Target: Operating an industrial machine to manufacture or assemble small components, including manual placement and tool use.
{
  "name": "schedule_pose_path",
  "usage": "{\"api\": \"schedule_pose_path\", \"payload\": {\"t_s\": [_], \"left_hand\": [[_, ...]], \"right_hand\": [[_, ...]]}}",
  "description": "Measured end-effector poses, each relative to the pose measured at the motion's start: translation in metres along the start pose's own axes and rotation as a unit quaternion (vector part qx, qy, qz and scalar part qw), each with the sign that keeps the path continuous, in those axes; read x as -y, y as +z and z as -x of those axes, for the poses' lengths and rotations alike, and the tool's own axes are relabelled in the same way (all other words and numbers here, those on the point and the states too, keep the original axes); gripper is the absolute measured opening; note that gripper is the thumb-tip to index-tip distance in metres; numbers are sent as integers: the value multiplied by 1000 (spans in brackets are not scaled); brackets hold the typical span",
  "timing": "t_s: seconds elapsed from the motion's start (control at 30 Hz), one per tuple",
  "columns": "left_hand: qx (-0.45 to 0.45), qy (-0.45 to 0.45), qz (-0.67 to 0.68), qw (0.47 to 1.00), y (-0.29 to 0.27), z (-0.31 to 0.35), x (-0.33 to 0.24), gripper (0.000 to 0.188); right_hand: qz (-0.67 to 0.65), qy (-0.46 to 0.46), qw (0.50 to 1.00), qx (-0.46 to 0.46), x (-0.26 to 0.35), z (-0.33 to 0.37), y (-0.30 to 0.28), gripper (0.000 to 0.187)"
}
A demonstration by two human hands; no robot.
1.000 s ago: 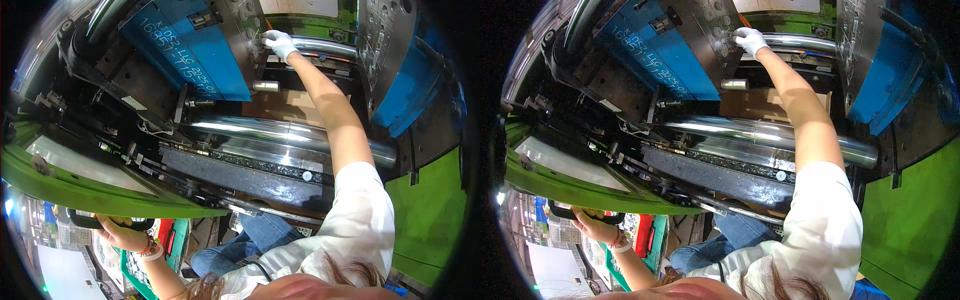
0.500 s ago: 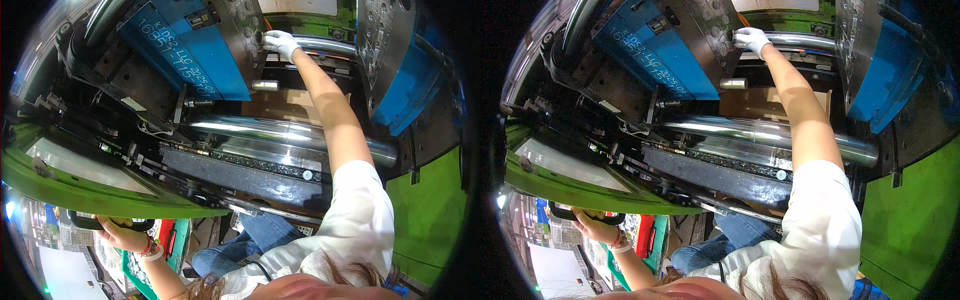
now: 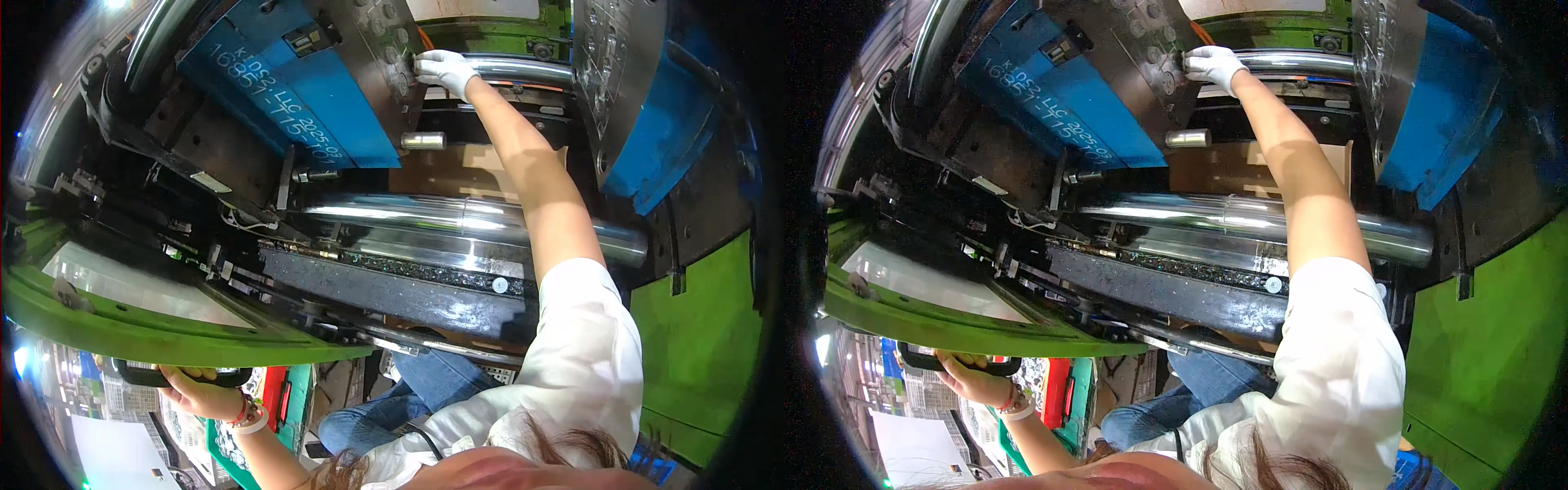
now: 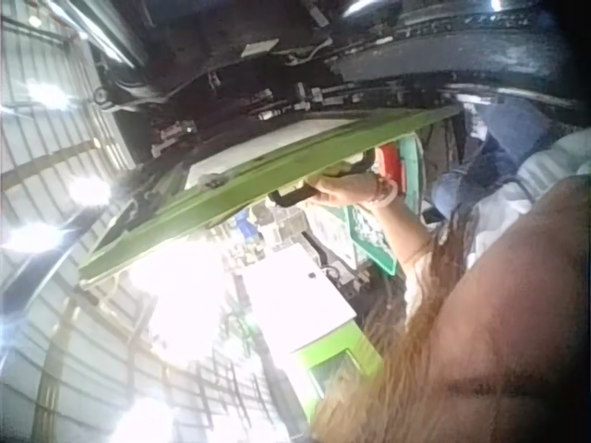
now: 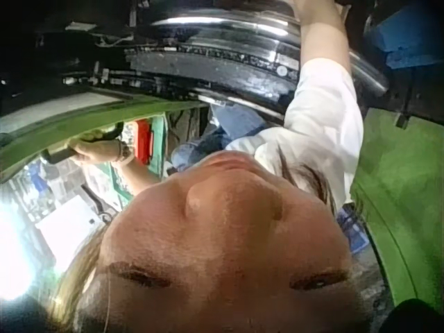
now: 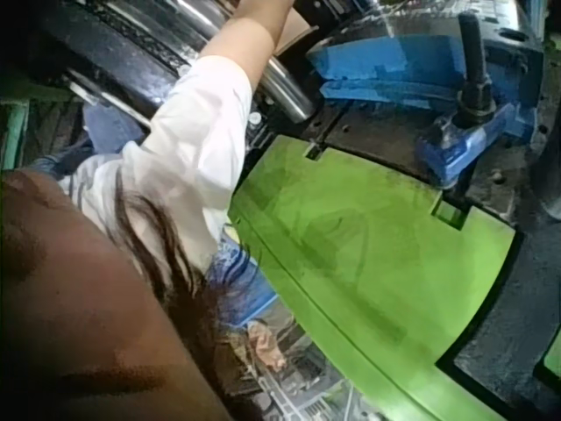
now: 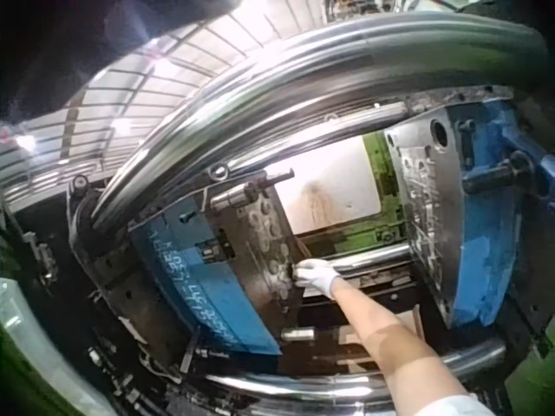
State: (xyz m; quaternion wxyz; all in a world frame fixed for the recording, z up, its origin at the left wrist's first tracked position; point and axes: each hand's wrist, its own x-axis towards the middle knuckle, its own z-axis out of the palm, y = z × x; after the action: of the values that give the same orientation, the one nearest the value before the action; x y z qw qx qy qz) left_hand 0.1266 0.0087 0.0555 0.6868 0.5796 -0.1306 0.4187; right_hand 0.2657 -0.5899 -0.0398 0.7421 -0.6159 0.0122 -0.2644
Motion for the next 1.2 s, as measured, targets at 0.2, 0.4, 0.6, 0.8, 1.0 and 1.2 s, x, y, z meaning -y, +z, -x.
{"api": "schedule_pose_path", "payload": {"t_s": [0.2,0.4,0.6,0.8,1.0,1.2], "left_hand": [[16,16,0,1000,-3,-1,2,19],[27,26,12,999,-6,-4,7,19],[13,8,24,1000,-4,-2,3,19],[-1,29,-1,1000,1,0,3,13],[33,30,-3,999,3,2,-8,14],[94,53,-46,993,-7,-3,-2,19]], "right_hand": [[-11,-7,998,-58,-2,-3,10,31],[51,-22,996,-70,-3,-7,14,31],[77,-42,993,-77,-7,-12,14,32],[259,-34,957,-125,-13,-25,8,34],[438,-66,871,-210,15,5,24,38],[-73,-145,931,-328,83,147,119,20]]}}
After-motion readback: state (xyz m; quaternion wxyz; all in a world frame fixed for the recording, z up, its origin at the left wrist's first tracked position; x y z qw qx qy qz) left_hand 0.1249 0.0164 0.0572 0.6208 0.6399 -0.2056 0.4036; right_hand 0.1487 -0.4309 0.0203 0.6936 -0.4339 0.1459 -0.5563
